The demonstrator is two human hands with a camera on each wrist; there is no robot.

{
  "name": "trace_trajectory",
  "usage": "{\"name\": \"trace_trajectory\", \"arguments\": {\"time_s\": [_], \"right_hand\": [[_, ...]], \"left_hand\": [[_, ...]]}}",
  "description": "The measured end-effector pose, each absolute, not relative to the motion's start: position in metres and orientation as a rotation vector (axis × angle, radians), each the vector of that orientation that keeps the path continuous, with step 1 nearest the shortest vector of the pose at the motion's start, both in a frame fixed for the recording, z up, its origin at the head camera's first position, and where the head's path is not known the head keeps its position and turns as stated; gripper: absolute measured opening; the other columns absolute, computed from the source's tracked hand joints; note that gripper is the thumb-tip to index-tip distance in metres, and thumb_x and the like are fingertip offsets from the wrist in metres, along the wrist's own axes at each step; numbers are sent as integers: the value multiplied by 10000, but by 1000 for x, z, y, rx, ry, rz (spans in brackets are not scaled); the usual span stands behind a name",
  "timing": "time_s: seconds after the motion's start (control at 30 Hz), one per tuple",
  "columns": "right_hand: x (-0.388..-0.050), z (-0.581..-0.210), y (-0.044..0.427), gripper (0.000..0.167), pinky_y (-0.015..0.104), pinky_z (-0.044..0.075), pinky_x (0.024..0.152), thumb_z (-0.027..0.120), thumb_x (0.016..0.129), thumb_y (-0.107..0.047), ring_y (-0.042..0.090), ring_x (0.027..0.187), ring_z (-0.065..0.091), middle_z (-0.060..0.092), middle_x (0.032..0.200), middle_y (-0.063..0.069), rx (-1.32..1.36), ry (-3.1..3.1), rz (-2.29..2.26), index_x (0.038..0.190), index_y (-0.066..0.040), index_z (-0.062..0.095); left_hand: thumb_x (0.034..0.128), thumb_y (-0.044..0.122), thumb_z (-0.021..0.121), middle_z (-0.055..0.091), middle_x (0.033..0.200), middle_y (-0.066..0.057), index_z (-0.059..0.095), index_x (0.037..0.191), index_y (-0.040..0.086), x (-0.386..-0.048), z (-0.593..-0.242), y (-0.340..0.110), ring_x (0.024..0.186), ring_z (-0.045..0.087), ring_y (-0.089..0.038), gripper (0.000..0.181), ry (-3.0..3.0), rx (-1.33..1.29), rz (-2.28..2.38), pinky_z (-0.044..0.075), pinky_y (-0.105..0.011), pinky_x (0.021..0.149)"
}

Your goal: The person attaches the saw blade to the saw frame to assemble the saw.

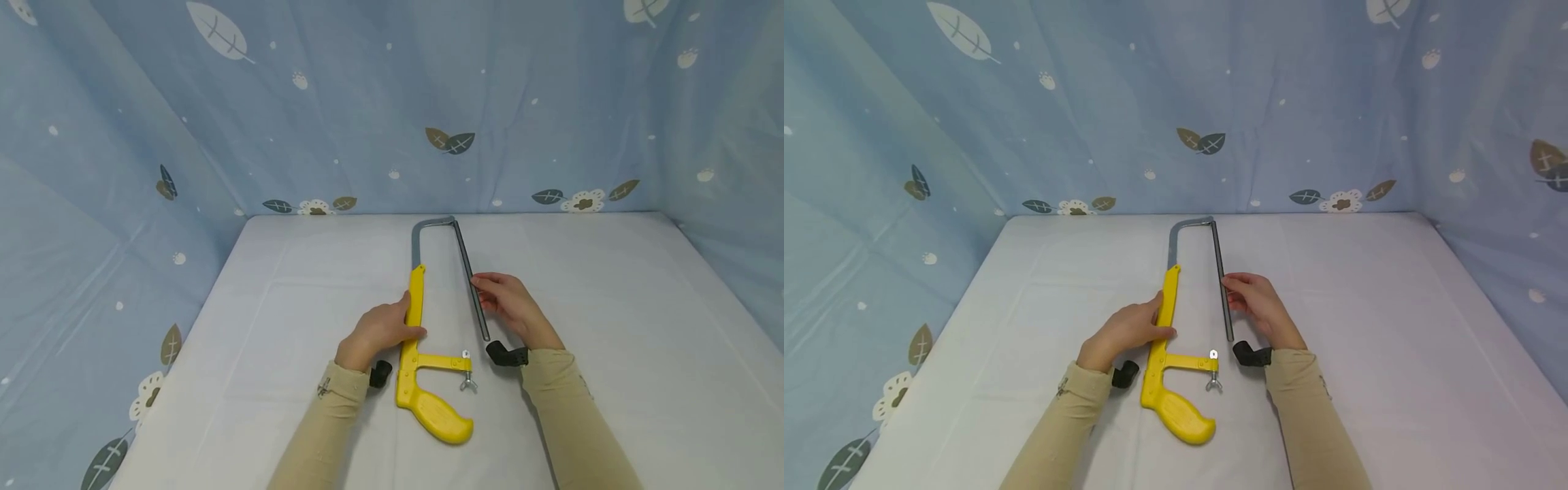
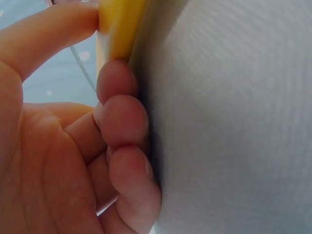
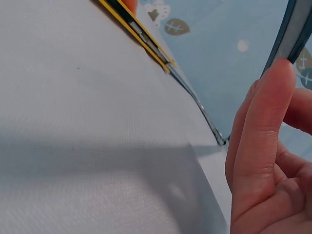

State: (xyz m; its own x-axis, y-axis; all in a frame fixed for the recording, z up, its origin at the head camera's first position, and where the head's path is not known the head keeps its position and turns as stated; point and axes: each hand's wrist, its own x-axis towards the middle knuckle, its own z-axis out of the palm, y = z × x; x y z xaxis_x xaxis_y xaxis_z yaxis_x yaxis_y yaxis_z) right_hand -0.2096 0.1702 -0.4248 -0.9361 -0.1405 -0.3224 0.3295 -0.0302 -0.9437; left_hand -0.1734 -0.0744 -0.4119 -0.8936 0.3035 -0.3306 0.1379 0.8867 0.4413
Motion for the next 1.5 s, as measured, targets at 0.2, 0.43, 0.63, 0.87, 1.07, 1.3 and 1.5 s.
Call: {"name": "trace_trajectory", "arguments": {"time_s": [0.2, 0.43, 0.63, 0.87, 1.07, 1.3, 1.5], "right_hand": [[-208, -424, 171, 491, 177, 459, 568, 601, 854, -224, 68, 644, 518, 515, 932, 56, 175, 1916, -2032, 1229, 53, 448], [-205, -419, 169, 483, 180, 459, 562, 608, 848, -228, 64, 639, 521, 526, 915, 37, 181, 1897, -2039, 1220, 43, 460], [-204, -416, 168, 484, 173, 456, 549, 610, 847, -221, 61, 640, 524, 528, 930, 34, 205, 1883, -2057, 1223, 41, 456], [-206, -417, 169, 477, 176, 459, 554, 607, 849, -212, 62, 638, 521, 530, 923, 35, 233, 1882, -2065, 1227, 37, 456], [-209, -417, 169, 464, 169, 454, 546, 600, 855, -205, 59, 630, 517, 530, 920, 32, 236, 1876, -2074, 1227, 36, 461], [-209, -415, 169, 491, 160, 449, 553, 612, 845, -240, 58, 658, 517, 526, 945, 35, 234, 1894, -2068, 1230, 24, 463], [-208, -416, 169, 501, 158, 441, 565, 624, 834, -264, 65, 682, 503, 517, 952, 23, 267, 1907, -2074, 1225, 12, 477]], "left_hand": [[786, 493, 593, 512, 1235, -69, 186, 1434, 109, -173, -413, -74, 968, 495, -170, 857, 2657, 323, 584, 380, -364, 870], [785, 495, 593, 532, 1201, -59, 185, 1435, 116, -173, -413, -74, 917, 494, -165, 856, 2663, 319, 576, 391, -356, 847], [782, 495, 596, 537, 1189, -53, 187, 1434, 114, -174, -413, -73, 895, 491, -163, 859, 2659, 312, 581, 393, -349, 832], [783, 493, 595, 551, 1145, -43, 187, 1434, 111, -174, -412, -74, 875, 488, -164, 858, 2659, 315, 576, 393, -339, 814], [784, 491, 596, 551, 1138, -42, 187, 1434, 110, -174, -412, -74, 867, 486, -165, 857, 2659, 315, 576, 391, -334, 802], [783, 496, 592, 542, 1167, -46, 183, 1435, 112, -174, -413, -74, 881, 487, -162, 860, 2656, 324, 577, 390, -338, 816], [792, 493, 584, 491, 1264, -69, 178, 1435, 111, -173, -413, -75, 992, 498, -175, 851, 2655, 329, 577, 377, -358, 873]]}}
